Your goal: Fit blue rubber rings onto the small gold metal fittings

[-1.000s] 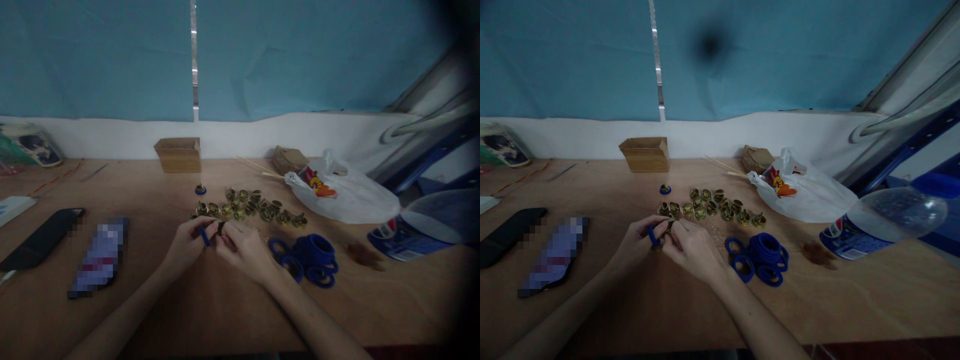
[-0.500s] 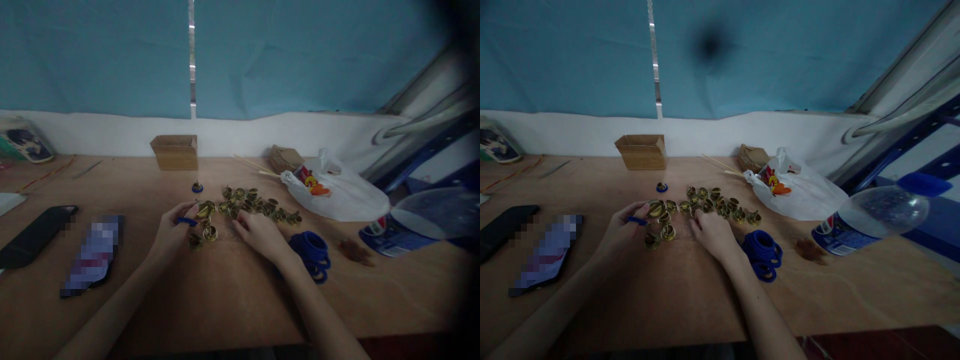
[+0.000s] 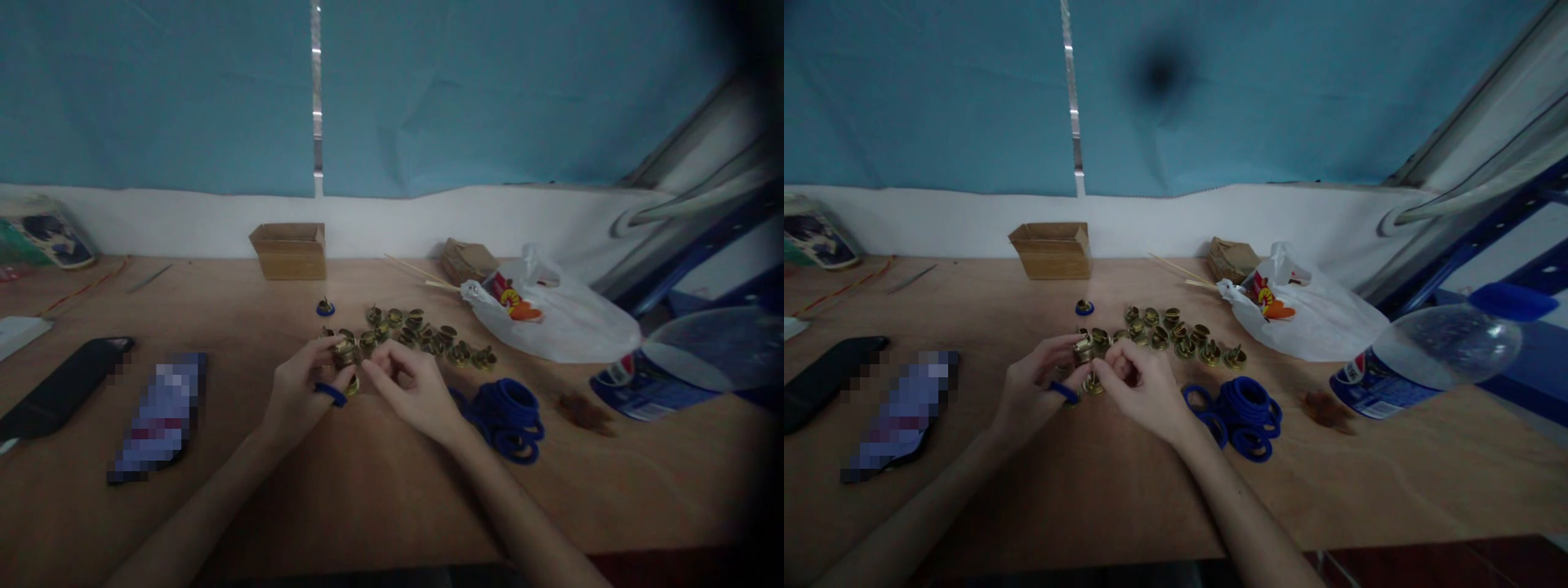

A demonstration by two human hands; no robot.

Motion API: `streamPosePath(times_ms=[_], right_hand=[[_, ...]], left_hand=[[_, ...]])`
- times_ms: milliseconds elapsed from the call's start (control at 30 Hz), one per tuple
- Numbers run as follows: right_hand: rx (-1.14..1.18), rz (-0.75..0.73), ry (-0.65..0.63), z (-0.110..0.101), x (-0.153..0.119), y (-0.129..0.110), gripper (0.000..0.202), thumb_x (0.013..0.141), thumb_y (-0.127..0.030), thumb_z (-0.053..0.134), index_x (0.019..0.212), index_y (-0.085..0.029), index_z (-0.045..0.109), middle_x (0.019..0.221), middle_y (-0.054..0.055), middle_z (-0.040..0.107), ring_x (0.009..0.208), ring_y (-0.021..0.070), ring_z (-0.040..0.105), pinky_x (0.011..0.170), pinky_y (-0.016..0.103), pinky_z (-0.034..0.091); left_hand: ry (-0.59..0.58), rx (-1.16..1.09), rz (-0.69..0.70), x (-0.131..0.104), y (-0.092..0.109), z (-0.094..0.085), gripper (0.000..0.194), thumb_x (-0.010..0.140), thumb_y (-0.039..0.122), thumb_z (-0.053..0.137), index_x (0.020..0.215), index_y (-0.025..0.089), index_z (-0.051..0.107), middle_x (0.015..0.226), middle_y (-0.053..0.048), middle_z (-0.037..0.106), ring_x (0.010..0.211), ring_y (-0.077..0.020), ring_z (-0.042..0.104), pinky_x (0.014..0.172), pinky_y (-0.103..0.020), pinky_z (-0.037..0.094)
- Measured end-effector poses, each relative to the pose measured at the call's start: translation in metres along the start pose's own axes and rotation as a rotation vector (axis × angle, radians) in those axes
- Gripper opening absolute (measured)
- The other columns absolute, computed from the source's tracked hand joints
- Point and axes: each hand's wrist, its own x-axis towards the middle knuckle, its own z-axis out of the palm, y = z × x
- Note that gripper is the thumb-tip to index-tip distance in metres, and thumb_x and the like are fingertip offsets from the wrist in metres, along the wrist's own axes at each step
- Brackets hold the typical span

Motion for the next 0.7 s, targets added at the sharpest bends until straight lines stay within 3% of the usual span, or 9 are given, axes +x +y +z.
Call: streamPosePath(times_ms=[100,300,533,700], right_hand=[[0.014,-0.039,-0.044,0.008,-0.005,-0.006,0.020,0.087,-0.034,0.054,0.073,-0.020,0.051,0.057,-0.006,0.047,0.050,0.0086,0.043,0.049,0.021,0.034],[-0.078,-0.048,0.095,0.009,-0.007,-0.008,0.021,0.084,-0.032,0.057,0.072,-0.022,0.044,0.057,-0.007,0.044,0.050,0.0089,0.045,0.049,0.022,0.034],[-0.144,0.069,0.016,0.012,-0.005,-0.003,0.021,0.089,-0.039,0.052,0.096,-0.021,0.045,0.060,-0.006,0.050,0.051,0.0115,0.050,0.049,0.024,0.035],[-0.113,0.054,-0.120,0.013,-0.004,-0.002,0.018,0.092,-0.037,0.049,0.097,-0.020,0.051,0.064,-0.004,0.056,0.055,0.0121,0.054,0.051,0.024,0.037]], left_hand=[[-0.047,0.179,0.130,-0.001,0.001,-0.004,0.039,0.074,0.023,0.070,0.112,0.021,0.061,0.102,-0.007,0.073,0.090,-0.0209,0.071,0.081,-0.030,0.056],[-0.073,0.324,0.276,-0.004,-0.001,-0.004,0.040,0.078,0.024,0.066,0.117,0.022,0.056,0.111,-0.008,0.071,0.098,-0.0214,0.069,0.087,-0.031,0.055],[-0.147,0.349,0.435,-0.011,-0.014,-0.003,0.052,0.083,0.018,0.060,0.132,0.023,0.044,0.130,-0.009,0.060,0.103,-0.0196,0.067,0.093,-0.031,0.053],[-0.190,0.352,0.495,-0.012,-0.011,-0.002,0.052,0.085,0.016,0.057,0.134,0.022,0.041,0.132,-0.010,0.058,0.112,-0.0199,0.063,0.098,-0.032,0.050]])
